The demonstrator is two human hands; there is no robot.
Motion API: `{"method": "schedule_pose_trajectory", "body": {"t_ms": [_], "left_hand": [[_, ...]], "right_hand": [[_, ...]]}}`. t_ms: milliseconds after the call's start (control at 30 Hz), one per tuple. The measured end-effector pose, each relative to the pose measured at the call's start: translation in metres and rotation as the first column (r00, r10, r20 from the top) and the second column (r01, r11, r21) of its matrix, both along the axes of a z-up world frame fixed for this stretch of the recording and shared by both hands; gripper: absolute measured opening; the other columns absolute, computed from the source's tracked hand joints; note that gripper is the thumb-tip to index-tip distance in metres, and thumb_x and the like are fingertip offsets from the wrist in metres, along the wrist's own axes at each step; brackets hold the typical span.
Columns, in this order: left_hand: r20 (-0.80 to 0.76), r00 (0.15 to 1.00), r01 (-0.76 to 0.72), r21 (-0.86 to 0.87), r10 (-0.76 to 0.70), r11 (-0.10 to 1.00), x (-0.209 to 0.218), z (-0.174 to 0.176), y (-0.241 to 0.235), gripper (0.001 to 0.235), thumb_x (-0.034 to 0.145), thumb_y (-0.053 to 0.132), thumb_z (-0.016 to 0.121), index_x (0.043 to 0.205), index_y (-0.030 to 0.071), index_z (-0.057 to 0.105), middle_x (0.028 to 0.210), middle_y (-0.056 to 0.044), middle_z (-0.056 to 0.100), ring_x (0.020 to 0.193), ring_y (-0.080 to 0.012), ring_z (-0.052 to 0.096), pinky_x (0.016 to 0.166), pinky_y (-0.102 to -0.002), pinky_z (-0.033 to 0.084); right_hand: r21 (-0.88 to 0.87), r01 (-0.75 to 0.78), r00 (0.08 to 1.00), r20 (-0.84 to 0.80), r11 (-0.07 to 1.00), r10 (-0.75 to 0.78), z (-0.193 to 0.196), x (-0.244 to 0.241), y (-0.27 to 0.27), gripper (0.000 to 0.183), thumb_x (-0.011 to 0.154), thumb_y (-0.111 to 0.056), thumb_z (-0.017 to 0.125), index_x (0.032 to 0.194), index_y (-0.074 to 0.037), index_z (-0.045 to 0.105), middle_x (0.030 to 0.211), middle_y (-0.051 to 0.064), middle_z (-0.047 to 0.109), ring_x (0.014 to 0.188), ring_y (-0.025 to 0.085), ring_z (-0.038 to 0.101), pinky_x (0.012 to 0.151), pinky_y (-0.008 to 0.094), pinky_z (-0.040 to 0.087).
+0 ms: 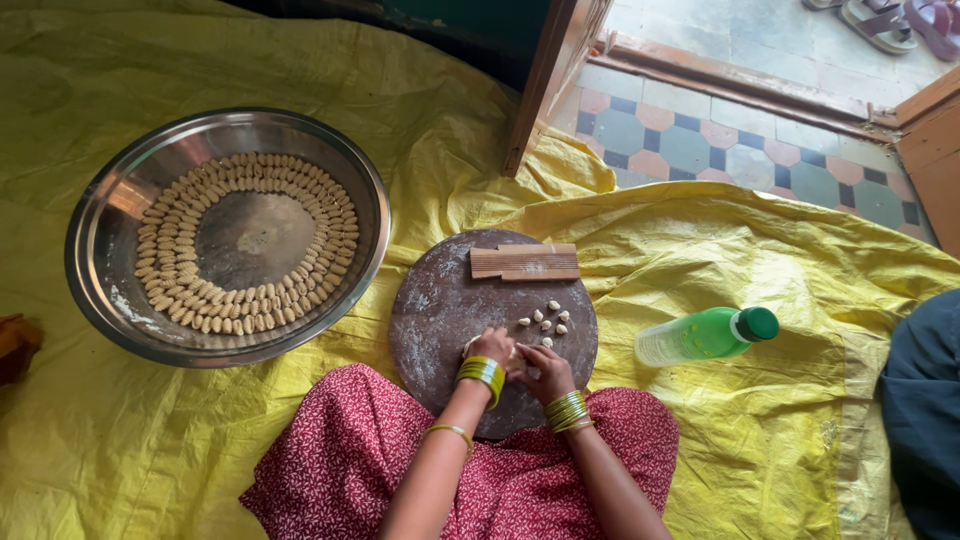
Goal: The person sits on a yellow tarp and repeatedly rolls small pieces of dough into balls on a wooden board. They place the finished dough balls into a large metal tray that already contains many similar pieces arranged in a circular pattern.
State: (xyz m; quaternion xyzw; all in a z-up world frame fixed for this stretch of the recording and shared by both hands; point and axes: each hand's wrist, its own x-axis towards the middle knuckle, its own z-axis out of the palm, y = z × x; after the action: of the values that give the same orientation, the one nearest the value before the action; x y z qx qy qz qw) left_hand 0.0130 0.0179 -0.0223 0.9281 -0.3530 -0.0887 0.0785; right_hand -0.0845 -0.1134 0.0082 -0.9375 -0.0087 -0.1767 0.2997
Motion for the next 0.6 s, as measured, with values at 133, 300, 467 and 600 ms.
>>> {"method": "schedule_pose_trajectory", "body": {"t_ms": [133,300,467,600], "left_hand": [[-0.052,0.996,-0.073,-0.058,0.070,0.996,0.003,-0.021,-0.017,0.014,0.092,0.013,0.068,0.103,0.010,0.076,0.115,-0.009,0.069,0.109,-0.0298,0.067,0.087,-0.038,0.060],[-0.031,0.994,-0.107,0.015,0.108,0.994,-0.002,-0.015,-0.029,0.014,0.094,0.012,0.066,0.100,0.009,0.079,0.116,-0.011,0.069,0.109,-0.0315,0.068,0.087,-0.038,0.060],[-0.122,0.980,-0.159,0.007,0.159,0.987,-0.004,0.012,-0.024,0.014,0.090,0.011,0.067,0.096,0.007,0.079,0.123,-0.009,0.066,0.119,-0.0306,0.062,0.089,-0.036,0.059],[-0.166,0.957,-0.242,-0.008,0.238,0.970,-0.006,0.026,-0.017,0.013,0.094,0.008,0.065,0.097,0.006,0.078,0.127,-0.008,0.065,0.119,-0.0303,0.063,0.088,-0.037,0.061]], "right_hand": [[-0.122,-0.035,0.999,0.001,0.992,0.035,0.007,0.003,0.008,0.043,0.066,-0.020,0.084,0.104,-0.002,0.072,0.099,0.014,0.073,0.083,0.033,0.073,0.074,0.043,0.061],[-0.077,0.031,0.990,-0.136,0.997,-0.041,0.000,0.006,0.001,0.016,0.081,-0.018,0.079,0.091,-0.008,0.072,0.089,0.008,0.073,0.077,0.031,0.072,0.070,0.043,0.060],[-0.114,0.163,0.940,-0.285,0.980,-0.190,-0.007,0.005,0.005,0.016,0.085,-0.021,0.078,0.082,-0.008,0.069,0.078,0.007,0.073,0.067,0.024,0.071,0.066,0.040,0.060],[0.231,0.161,0.965,-0.240,0.959,-0.105,-0.009,-0.005,0.003,0.017,0.083,-0.022,0.079,0.088,-0.008,0.072,0.077,0.005,0.075,0.065,0.016,0.072,0.062,0.034,0.060]]}}
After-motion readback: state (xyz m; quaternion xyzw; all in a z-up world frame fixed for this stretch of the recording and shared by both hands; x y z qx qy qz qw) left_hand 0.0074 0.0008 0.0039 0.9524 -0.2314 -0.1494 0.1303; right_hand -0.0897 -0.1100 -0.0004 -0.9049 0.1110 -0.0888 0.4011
